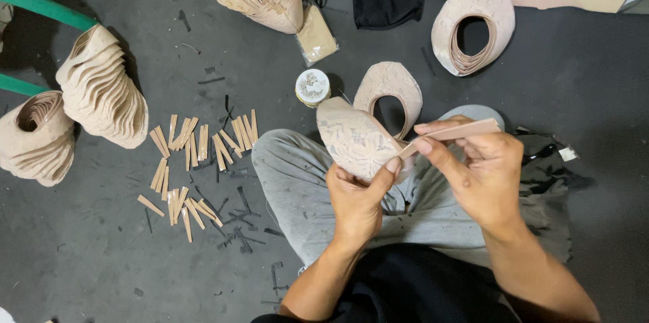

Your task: The person sits on the floor assembling a lace shoe upper. They apply glue to the edge of the toe cap, fold the lace fabric over the stiffener, press the seam, and secure the folded edge with wooden clothespins, repositioning the upper and using a flat wooden stick to smooth and press the glued edge.

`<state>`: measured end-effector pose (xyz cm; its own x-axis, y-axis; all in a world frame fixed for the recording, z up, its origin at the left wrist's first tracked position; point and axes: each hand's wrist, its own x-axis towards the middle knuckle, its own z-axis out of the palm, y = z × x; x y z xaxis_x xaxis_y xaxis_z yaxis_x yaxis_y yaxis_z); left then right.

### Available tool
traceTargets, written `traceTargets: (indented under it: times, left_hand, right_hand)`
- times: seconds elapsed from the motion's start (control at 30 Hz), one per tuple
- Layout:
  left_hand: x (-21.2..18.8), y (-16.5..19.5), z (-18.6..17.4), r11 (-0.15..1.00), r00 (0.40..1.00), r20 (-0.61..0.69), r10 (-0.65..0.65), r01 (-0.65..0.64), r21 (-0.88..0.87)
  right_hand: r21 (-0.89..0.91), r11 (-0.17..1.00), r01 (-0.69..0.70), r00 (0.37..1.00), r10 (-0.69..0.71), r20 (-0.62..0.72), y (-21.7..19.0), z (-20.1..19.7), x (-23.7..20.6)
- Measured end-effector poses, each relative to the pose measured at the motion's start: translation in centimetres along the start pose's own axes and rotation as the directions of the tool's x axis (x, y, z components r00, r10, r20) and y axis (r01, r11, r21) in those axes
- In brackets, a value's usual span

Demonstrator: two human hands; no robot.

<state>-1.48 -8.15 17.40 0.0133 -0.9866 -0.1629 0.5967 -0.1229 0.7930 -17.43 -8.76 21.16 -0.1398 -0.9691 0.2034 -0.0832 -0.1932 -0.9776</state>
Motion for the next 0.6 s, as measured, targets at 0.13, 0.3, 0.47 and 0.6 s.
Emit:
traceTargets:
  times: [0.13,0.3,0.47,0.6]
  left_hand:
    - [0.2,0.2,-0.5,0.993,0.992,0.106,-0.066,0.076,-0.089]
    - [0.2,0.7,-0.6,0.979,0.981,0.098,-0.164,0.174,-0.103]
    - [0.4,0.5,-0.5,0.992,0.993,0.072,-0.095,0.101,-0.08]
    - [0.2,0.3,-0.8,0.994,0.991,0.105,-0.085,0.092,-0.058]
  right_hand:
    - [0.151,0.964,-0.217,0.976,0.209,0.063,1.0,-0.2,0.6]
    - [0.26,0.943,-0.206,0.979,0.195,0.067,1.4,0.0,0.4]
    - [0.215,0.958,-0.191,0.981,0.181,0.064,0.8,-0.2,0.4]
    - [0.161,0.974,-0.157,0.987,0.15,0.054,0.3,-0.4,0.5]
